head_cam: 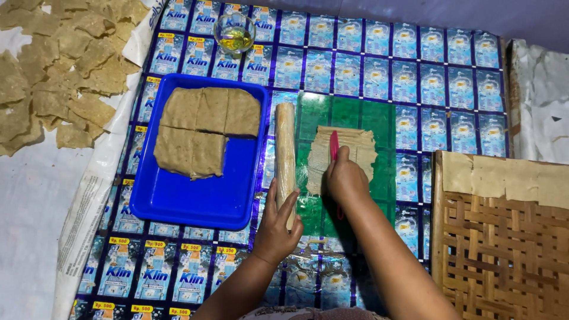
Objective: Flattening dough using a rolling pin, cutting it into small squares, and placing them onto a bamboo drying tray.
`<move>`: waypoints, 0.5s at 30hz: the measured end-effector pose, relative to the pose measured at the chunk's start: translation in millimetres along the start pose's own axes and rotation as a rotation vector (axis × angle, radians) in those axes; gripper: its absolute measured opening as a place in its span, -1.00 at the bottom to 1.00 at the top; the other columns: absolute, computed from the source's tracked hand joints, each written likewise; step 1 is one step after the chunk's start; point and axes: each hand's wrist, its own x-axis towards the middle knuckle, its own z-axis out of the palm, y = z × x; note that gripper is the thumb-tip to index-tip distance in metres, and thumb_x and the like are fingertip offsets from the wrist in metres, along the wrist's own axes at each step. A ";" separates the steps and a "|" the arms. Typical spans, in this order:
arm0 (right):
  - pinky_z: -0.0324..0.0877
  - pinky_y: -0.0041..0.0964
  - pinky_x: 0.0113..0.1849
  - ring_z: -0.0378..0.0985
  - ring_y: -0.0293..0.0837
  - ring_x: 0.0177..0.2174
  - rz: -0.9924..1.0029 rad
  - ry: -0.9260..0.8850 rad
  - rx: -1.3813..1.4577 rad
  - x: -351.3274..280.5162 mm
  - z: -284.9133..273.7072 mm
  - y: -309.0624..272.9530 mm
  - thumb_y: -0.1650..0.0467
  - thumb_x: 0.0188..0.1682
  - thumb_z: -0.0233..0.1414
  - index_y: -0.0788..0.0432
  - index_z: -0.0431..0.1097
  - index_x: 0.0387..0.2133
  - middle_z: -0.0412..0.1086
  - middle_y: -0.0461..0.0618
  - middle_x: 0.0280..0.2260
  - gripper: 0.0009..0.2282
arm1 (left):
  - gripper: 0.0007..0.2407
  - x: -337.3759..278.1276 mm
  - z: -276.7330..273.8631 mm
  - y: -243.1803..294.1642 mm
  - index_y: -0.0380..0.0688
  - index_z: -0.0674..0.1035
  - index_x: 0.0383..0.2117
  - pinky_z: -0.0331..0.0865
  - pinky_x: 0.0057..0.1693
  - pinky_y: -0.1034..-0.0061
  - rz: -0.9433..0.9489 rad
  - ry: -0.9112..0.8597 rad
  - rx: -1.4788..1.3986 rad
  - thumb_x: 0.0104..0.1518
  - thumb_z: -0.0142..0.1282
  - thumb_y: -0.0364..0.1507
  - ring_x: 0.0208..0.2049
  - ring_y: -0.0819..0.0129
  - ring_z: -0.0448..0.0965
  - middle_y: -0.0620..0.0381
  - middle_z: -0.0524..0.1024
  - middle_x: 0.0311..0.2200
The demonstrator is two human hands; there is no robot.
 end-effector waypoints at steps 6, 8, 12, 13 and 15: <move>0.41 0.17 -0.14 0.50 0.34 -0.11 0.127 0.006 0.133 -13.3 -95.3 34.7 0.15 0.15 -0.08 -0.09 0.27 0.20 0.45 0.26 -0.06 -0.63 | -0.50 -0.4 4.0 -3.3 0.01 0.42 0.27 0.33 0.30 0.12 0.029 0.022 -0.002 0.11 0.13 -0.50 0.42 -0.26 0.05 -0.29 -0.11 0.44; 0.40 0.18 -0.12 0.50 0.34 -0.11 0.134 0.042 0.127 -6.1 -103.7 75.2 0.17 0.20 -0.08 -0.07 0.31 0.19 0.46 0.28 -0.08 -0.66 | -0.50 -0.8 3.1 -1.3 0.02 0.42 0.26 0.34 0.29 0.14 0.023 0.023 -0.002 0.11 0.13 -0.50 0.42 -0.25 0.06 -0.29 -0.11 0.44; 0.41 0.14 -0.10 0.59 0.21 -0.19 0.137 0.086 -0.102 3.9 -124.0 124.3 0.20 0.09 0.12 0.05 0.49 -0.08 0.56 0.21 -0.23 -0.74 | -0.50 -0.8 3.2 0.4 0.03 0.42 0.27 0.34 0.29 0.13 0.043 0.037 0.003 0.11 0.12 -0.51 0.42 -0.26 0.06 -0.29 -0.10 0.44; 0.41 0.14 -0.10 0.59 0.21 -0.19 0.135 0.086 -0.100 7.1 -124.1 130.7 0.20 0.09 0.12 0.05 0.49 -0.08 0.56 0.21 -0.23 -0.74 | -0.50 -1.0 3.4 0.6 0.03 0.42 0.27 0.34 0.29 0.13 0.043 0.039 0.005 0.11 0.12 -0.51 0.42 -0.26 0.06 -0.29 -0.10 0.44; 0.29 0.10 -0.07 0.57 0.05 -0.22 -0.060 0.128 -0.352 13.9 -123.6 143.6 0.27 0.08 0.16 -0.01 0.54 -0.23 0.56 0.00 -0.33 -0.89 | -0.50 -1.2 3.7 0.7 0.02 0.42 0.26 0.32 0.31 0.12 0.064 0.052 0.024 0.11 0.13 -0.51 0.42 -0.26 0.06 -0.28 -0.09 0.44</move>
